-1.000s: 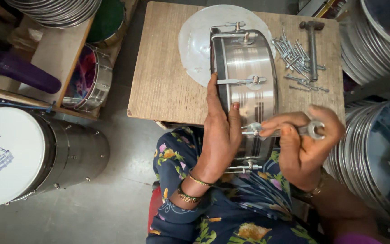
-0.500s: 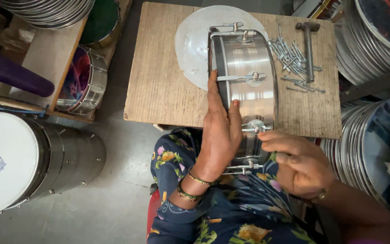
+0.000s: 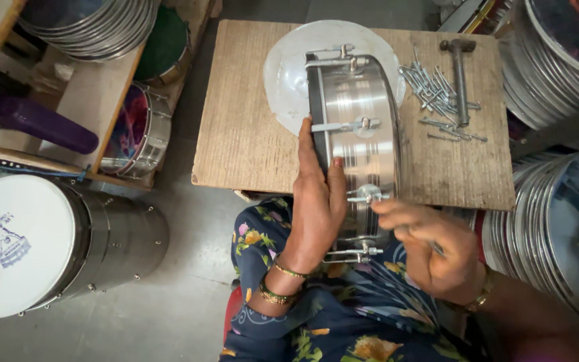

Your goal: The person assembles a drum by placing a head on the shell and tightening the lugs with a wrench and by hand.

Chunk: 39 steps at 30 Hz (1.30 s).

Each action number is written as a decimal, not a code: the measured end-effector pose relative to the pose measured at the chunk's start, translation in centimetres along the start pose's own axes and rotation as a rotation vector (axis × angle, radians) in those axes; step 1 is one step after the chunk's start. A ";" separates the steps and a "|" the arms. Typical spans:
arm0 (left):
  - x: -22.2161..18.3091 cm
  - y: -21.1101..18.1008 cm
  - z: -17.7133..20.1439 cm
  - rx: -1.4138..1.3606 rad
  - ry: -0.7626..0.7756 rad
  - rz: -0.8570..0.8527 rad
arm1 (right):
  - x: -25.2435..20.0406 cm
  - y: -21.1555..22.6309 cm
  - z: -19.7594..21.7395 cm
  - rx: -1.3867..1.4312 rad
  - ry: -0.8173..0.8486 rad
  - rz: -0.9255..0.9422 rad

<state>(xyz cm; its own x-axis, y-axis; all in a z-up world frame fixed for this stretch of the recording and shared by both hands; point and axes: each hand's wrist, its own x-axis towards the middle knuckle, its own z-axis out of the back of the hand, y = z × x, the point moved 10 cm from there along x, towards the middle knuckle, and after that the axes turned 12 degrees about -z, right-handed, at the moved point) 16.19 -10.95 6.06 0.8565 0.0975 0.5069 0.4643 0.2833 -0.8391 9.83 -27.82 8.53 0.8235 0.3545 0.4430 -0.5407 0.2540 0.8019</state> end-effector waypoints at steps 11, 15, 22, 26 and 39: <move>-5.1 -0.9 0.1 -0.064 0.057 0.096 | 0.7 0.2 5.7 0.108 -0.280 -0.014; -6.6 -1.9 0.0 -0.044 0.053 0.031 | 1.8 1.4 3.7 0.040 -0.258 -0.026; -7.3 -1.7 -0.3 -0.087 0.067 0.019 | 2.2 1.7 1.7 -0.004 -0.248 0.059; -6.7 -2.4 -0.1 -0.088 0.063 -0.033 | 1.7 2.1 0.7 -0.073 -0.162 0.083; -7.6 -1.6 -1.1 -0.056 0.051 -0.086 | -4.8 -17.1 6.3 -0.122 0.712 0.234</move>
<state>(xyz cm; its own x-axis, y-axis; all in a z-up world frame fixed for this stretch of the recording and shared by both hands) 9.21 -13.23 3.28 0.8228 0.0264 0.5677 0.5469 0.2349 -0.8036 16.23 -39.52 -4.76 0.3978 0.8960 0.1975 -0.7368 0.1837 0.6507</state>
